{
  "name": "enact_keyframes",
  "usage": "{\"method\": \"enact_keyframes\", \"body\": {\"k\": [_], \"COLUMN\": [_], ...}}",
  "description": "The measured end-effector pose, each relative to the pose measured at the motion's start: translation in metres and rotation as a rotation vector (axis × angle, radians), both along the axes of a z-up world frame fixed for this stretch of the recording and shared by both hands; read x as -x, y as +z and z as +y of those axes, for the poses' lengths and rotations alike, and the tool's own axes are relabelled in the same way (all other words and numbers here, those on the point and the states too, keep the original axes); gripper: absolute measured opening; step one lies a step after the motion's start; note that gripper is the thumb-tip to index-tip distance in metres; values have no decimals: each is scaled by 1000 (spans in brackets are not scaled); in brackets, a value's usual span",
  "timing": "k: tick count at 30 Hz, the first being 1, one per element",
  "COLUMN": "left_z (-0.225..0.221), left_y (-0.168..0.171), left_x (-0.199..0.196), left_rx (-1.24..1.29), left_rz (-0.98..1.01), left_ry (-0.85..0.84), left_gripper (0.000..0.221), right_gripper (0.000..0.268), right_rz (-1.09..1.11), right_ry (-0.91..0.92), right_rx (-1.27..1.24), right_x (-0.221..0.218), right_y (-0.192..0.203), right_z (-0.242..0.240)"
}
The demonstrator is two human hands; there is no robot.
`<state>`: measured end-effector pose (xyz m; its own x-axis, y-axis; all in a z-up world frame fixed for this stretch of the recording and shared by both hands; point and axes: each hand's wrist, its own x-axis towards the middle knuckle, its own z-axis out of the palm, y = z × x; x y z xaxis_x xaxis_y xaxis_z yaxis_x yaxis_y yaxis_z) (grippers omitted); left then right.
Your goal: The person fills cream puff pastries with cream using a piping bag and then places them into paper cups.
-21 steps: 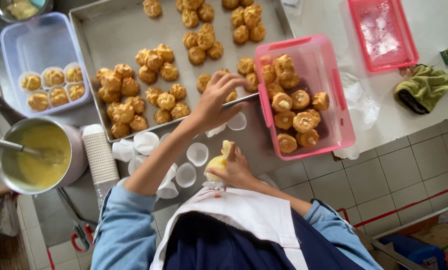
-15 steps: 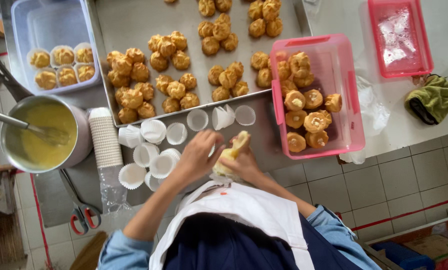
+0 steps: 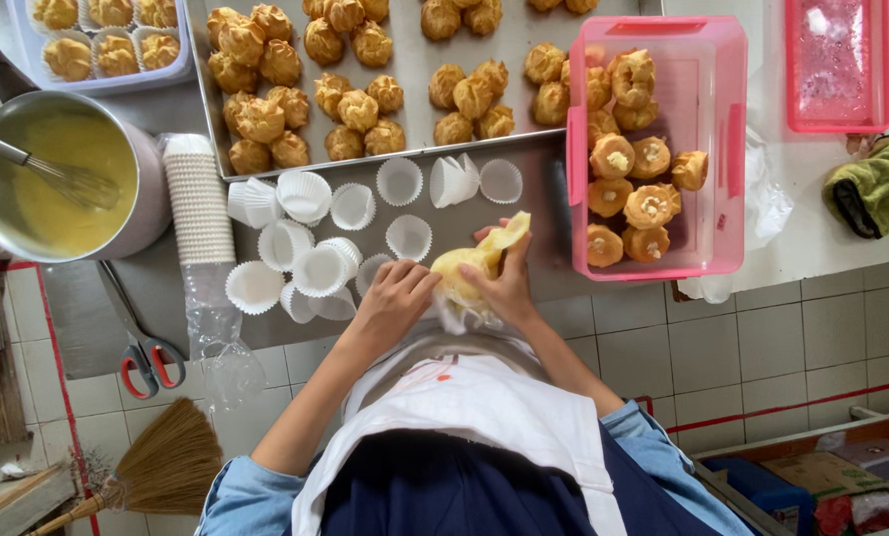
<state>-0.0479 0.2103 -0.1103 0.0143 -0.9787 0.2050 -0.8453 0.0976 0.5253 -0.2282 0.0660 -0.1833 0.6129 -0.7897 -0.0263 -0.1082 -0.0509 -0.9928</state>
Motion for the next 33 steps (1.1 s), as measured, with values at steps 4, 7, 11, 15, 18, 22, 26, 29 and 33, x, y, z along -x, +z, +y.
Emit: {"method": "enact_keyframes", "body": {"k": [4, 7, 11, 15, 18, 22, 26, 29, 33], "left_z": [-2, 2, 16, 15, 4, -21, -40, -38, -36], "left_y": [-10, -12, -15, -14, 0, 32, 80, 114, 143], "left_x": [5, 5, 10, 11, 8, -1, -6, -11, -8], "left_rx": [92, 144, 214, 226, 274, 326, 427, 521, 660], "left_rz": [117, 189, 255, 349, 362, 373, 377, 382, 365], "left_ry": [18, 52, 136, 182, 112, 104, 101, 80, 66], "left_gripper": [30, 29, 25, 19, 19, 21, 19, 19, 21], "right_gripper": [80, 76, 52, 22, 10, 8, 6, 12, 16], "right_rz": [103, 170, 207, 152, 53, -10, -34, -89, -229], "right_ry": [-51, -132, 72, 119, 65, -40, -130, -204, -342], "right_rx": [272, 556, 653, 580, 399, 524, 640, 809, 932], "right_x": [20, 44, 58, 42, 42, 40, 30, 34, 28], "right_y": [16, 28, 46, 55, 68, 95, 147, 192, 232], "right_z": [13, 23, 25, 16, 6, -19, -45, -50, -65]}}
